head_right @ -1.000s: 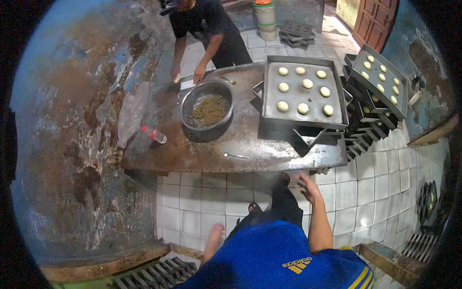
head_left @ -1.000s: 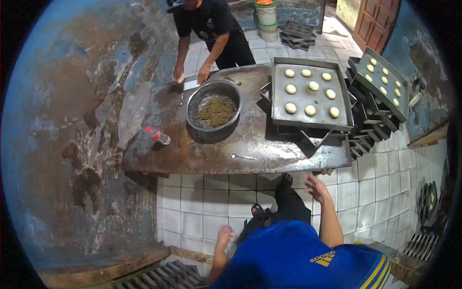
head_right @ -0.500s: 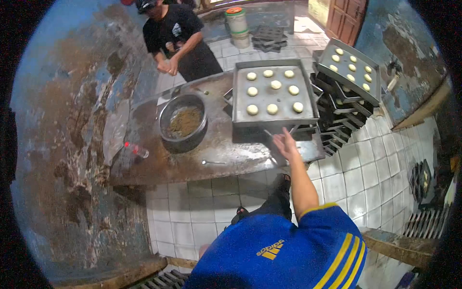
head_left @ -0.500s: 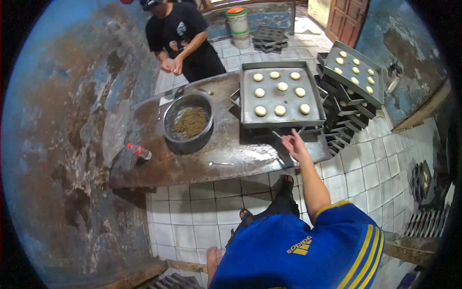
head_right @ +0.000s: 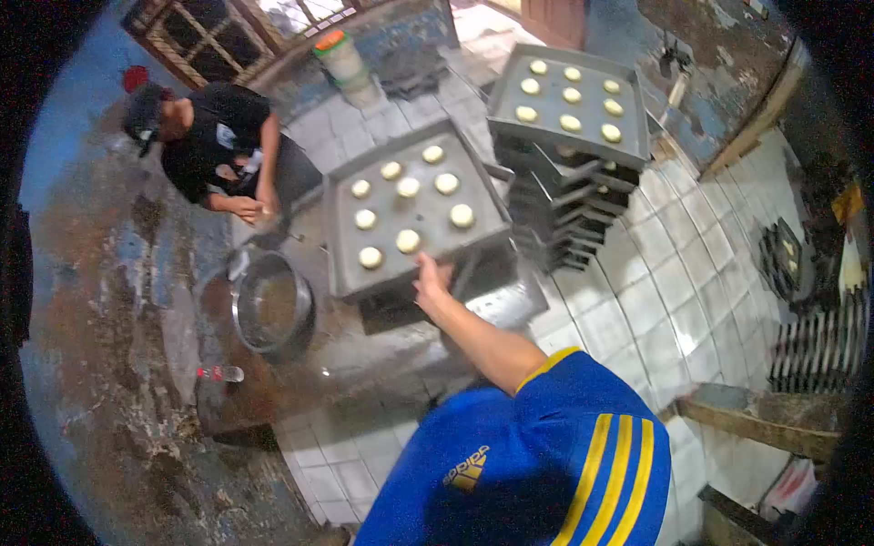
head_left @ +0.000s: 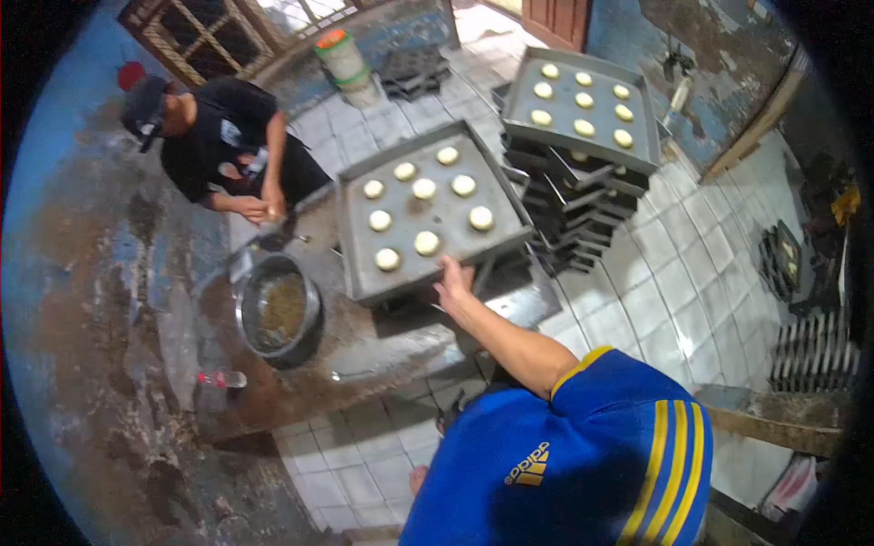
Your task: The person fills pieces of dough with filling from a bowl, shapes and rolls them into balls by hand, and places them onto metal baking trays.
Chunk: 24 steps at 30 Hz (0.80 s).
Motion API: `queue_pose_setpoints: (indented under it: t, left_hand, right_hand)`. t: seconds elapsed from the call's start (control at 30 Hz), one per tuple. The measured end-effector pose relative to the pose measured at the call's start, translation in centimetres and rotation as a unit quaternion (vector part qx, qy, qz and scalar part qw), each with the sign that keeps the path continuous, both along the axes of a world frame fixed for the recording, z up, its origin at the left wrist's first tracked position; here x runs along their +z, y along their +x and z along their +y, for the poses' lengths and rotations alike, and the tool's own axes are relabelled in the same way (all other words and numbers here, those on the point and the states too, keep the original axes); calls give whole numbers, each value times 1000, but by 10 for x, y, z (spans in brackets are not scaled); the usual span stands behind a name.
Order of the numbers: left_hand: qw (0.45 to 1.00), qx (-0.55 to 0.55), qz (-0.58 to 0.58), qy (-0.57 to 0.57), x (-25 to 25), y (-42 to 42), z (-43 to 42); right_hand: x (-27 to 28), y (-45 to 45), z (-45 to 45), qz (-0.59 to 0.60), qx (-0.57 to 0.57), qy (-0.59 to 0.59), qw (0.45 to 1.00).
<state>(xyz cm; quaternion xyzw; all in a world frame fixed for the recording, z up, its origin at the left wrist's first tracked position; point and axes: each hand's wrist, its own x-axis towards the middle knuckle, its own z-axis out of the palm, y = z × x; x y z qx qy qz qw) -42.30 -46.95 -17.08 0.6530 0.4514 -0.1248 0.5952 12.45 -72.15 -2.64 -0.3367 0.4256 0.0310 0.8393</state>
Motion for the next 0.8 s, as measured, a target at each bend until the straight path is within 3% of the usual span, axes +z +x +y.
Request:
queue_pose_setpoints:
  t: [0.17, 0.23, 0.27, 0.33, 0.63, 0.8]
  left_hand:
    - [994, -92, 54, -19, 22, 31, -28]
    - [992, -110, 57, -20, 27, 48, -34]
    - [991, -121, 61, -21, 32, 60, -36]
    - [988, -140, 65, -21, 38, 82, -39]
    - [982, -185, -34, 21, 34, 212, -26]
    - [991, -119, 24, -47, 22, 259, -30]
  right_hand:
    - [50, -21, -72, -18, 59, 106, 992]
    - [89, -40, -108, -97, 128, 155, 975]
    - [76, -43, -124, -106, 132, 218, 961]
    - [134, -64, -153, -100, 177, 191, 960]
    - [271, -101, -256, -133, 131, 156, 970]
    - [293, -87, -316, -172, 67, 110, 977]
